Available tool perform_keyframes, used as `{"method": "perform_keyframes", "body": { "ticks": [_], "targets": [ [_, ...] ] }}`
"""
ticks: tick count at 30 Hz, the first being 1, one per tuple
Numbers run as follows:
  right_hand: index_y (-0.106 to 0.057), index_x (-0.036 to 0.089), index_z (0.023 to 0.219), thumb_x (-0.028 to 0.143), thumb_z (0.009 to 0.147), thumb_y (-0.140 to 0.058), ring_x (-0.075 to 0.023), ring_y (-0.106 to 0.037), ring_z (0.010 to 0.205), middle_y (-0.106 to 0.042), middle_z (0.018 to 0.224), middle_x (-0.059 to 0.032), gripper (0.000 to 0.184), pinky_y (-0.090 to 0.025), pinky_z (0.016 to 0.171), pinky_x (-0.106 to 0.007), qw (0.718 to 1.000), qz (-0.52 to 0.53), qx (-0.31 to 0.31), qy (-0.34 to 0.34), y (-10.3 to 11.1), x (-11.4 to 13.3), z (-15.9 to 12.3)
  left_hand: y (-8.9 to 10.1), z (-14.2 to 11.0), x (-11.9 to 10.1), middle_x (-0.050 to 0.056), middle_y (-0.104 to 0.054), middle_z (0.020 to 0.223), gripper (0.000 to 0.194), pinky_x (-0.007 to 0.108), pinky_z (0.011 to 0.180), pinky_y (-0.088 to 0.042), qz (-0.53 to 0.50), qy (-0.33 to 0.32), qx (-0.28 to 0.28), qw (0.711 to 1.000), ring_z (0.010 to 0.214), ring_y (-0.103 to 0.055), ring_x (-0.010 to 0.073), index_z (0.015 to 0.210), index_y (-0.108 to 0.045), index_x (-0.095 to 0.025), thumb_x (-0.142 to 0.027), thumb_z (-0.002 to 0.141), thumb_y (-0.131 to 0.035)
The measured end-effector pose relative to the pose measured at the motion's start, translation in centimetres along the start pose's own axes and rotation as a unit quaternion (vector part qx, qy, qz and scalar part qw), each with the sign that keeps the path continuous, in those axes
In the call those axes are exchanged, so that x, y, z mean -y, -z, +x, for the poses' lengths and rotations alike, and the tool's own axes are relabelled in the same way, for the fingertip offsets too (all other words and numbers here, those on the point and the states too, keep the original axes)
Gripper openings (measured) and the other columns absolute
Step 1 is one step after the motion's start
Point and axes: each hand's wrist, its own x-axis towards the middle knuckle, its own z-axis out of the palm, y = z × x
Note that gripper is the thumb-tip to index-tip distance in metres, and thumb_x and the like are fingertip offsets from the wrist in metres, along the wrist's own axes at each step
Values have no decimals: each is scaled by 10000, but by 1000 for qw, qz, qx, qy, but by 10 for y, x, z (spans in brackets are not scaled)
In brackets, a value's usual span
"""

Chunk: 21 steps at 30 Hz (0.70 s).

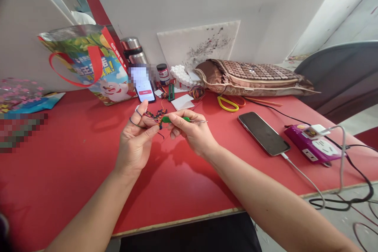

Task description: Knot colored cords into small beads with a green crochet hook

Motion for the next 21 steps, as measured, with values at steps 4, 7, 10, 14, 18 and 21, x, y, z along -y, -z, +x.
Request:
{"method": "perform_keyframes", "body": {
  "ticks": [4,7,10,14,18,21],
  "targets": [
    [-832,182,816,448,753,-985,-87,-545,475,-733,637,-4,313,-522,506,-262,998,-30,53,-26,0,-1,-5,5,3,0,-81,-678,696,616,253,822,-508,-2,9,-3,1000,719,-623,94,1249,-805,-271,-151,658,-930],
    [-821,182,812,447,764,-978,-86,-540,479,-728,645,0,312,-511,503,-263,998,-26,55,-20,0,1,-5,4,2,1,-83,-684,705,623,244,823,-510,-12,15,-1,1000,713,-616,88,1248,-807,-278,-141,654,-937],
    [-810,184,825,443,765,-975,-74,-504,485,-715,655,12,313,-495,498,-254,1000,3,21,-5,-1,2,-3,0,0,2,-78,-695,729,616,247,876,-518,-21,23,5,1000,751,-634,88,1252,-808,-273,-146,664,-938],
    [-815,178,851,445,756,-980,-62,-475,482,-704,647,19,328,-490,493,-242,1000,26,4,-12,-2,3,-1,-1,-3,0,-66,-695,762,622,242,843,-524,-20,45,5,999,774,-632,94,1280,-800,-275,-147,685,-928],
    [-824,179,859,434,755,-982,-59,-479,478,-695,642,23,318,-480,481,-232,999,30,6,-18,-3,4,-1,1,-2,-5,-30,-740,870,634,214,678,-482,-14,74,10,997,760,-616,97,1291,-796,-281,-176,682,-940],
    [-816,178,856,441,756,-980,-60,-485,476,-695,645,21,326,-483,478,-232,1000,16,2,-19,-2,4,-2,1,0,-6,-21,-748,879,624,207,670,-483,-15,83,1,996,777,-632,102,1251,-809,-270,-180,652,-959]
  ]
}}
